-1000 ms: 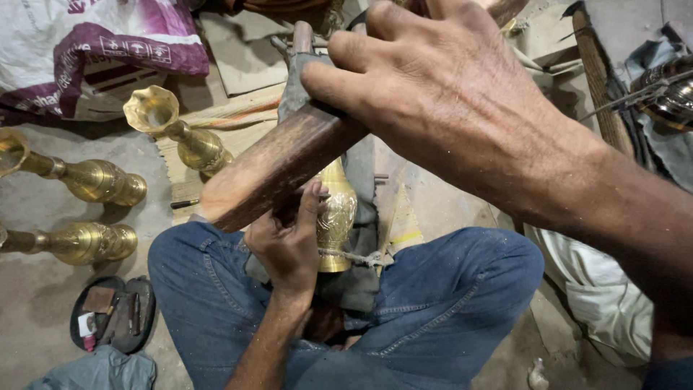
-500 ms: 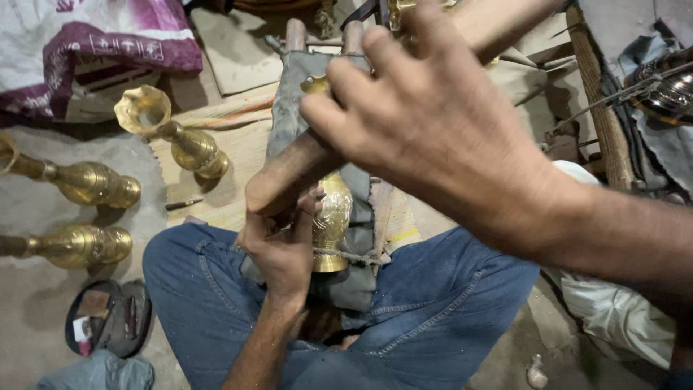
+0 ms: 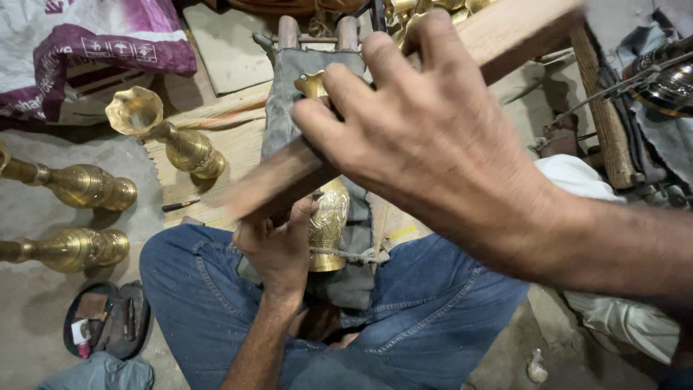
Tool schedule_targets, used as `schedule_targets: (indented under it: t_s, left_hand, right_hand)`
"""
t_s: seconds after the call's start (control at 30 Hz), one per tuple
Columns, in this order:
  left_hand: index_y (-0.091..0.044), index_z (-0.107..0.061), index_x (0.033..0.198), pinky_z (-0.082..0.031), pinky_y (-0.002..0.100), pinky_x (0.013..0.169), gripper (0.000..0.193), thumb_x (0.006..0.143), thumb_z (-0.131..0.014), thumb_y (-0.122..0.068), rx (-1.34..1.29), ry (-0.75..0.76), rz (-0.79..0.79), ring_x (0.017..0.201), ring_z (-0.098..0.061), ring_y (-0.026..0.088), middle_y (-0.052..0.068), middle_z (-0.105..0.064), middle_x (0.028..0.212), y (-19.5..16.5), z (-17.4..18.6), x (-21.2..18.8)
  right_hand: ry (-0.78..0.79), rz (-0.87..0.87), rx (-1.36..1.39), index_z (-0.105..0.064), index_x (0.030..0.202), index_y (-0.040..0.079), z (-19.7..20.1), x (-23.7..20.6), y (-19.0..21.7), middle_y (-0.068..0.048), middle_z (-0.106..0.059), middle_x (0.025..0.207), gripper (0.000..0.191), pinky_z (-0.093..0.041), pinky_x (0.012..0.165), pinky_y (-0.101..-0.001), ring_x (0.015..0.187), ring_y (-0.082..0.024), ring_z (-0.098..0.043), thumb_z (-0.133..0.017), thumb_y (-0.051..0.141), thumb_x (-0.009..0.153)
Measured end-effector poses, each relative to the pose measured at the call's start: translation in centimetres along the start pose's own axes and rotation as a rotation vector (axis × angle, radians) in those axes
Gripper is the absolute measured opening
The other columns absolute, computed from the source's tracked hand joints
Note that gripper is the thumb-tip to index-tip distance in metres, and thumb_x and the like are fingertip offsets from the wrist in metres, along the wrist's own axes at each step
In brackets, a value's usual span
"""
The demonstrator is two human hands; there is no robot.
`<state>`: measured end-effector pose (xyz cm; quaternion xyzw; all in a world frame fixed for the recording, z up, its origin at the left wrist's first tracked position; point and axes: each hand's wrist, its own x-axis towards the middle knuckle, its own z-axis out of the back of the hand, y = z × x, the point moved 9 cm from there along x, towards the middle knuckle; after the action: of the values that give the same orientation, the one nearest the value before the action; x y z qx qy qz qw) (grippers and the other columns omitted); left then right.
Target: The person sits cross-legged on the floor with an engraved brass vase strapped to a sandbag on their lap. They hold a small punch against the vase surface and repeatedly strike it with a wooden mallet, repositioning the punch to work different areas of the engraved pattern, occasionally rotating the vase and steadying it by hand.
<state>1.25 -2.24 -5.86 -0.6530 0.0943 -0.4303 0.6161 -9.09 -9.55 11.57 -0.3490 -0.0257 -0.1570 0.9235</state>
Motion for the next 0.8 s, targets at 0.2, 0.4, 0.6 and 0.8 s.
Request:
schedule_targets:
  t_s: [0.2,0.4,0.6,0.8]
  left_hand:
    - [-0.001,-0.073,0.101,-0.059,0.028,0.073,0.014,0.093,-0.081,-0.009,0.103,0.065,0.028,0.078,-0.076,0.013,0.005,-0.078,0.086,0.2,-0.5,0.2]
    - [0.0,-0.066,0.105,-0.062,0.023,0.069,0.016,0.098,-0.078,-0.008,-0.085,0.078,0.103,0.077,-0.076,0.01,0.005,-0.077,0.09,-0.5,-1.2,1.1]
    - [0.0,-0.065,0.107,-0.059,0.023,0.067,0.019,0.097,-0.079,-0.009,-0.103,0.085,0.145,0.075,-0.071,0.007,0.005,-0.075,0.088,-0.8,-1.3,1.4]
    - [0.0,-0.066,0.108,-0.059,0.024,0.067,0.022,0.095,-0.08,-0.01,-0.101,0.116,0.197,0.074,-0.071,0.007,0.003,-0.074,0.087,-0.4,-1.6,1.6]
  right_hand:
    - [0.06,-0.027,-0.014,-0.059,0.118,0.012,-1.3,-0.9,0.0,-0.008,-0.069,0.098,0.028,-0.05,0.093,-0.0502,0.096,-0.027,-0.07,-0.071,0.02,0.095]
    - [-0.029,-0.044,-0.121,-0.059,0.12,0.015,-0.4,-0.3,-1.3,-0.007,-0.072,0.103,0.032,-0.05,0.101,-0.0461,0.096,-0.022,-0.07,-0.068,0.023,0.09]
    - [-0.032,-0.034,-0.011,-0.057,0.122,0.007,-1.2,0.2,-1.9,-0.013,-0.072,0.107,0.037,-0.053,0.088,-0.0477,0.098,-0.027,-0.071,-0.068,0.013,0.087]
    - [-0.158,-0.014,-0.002,-0.057,0.122,0.009,0.4,0.1,-2.0,-0.011,-0.071,0.108,0.041,-0.055,0.091,-0.0455,0.096,-0.023,-0.07,-0.066,0.012,0.082]
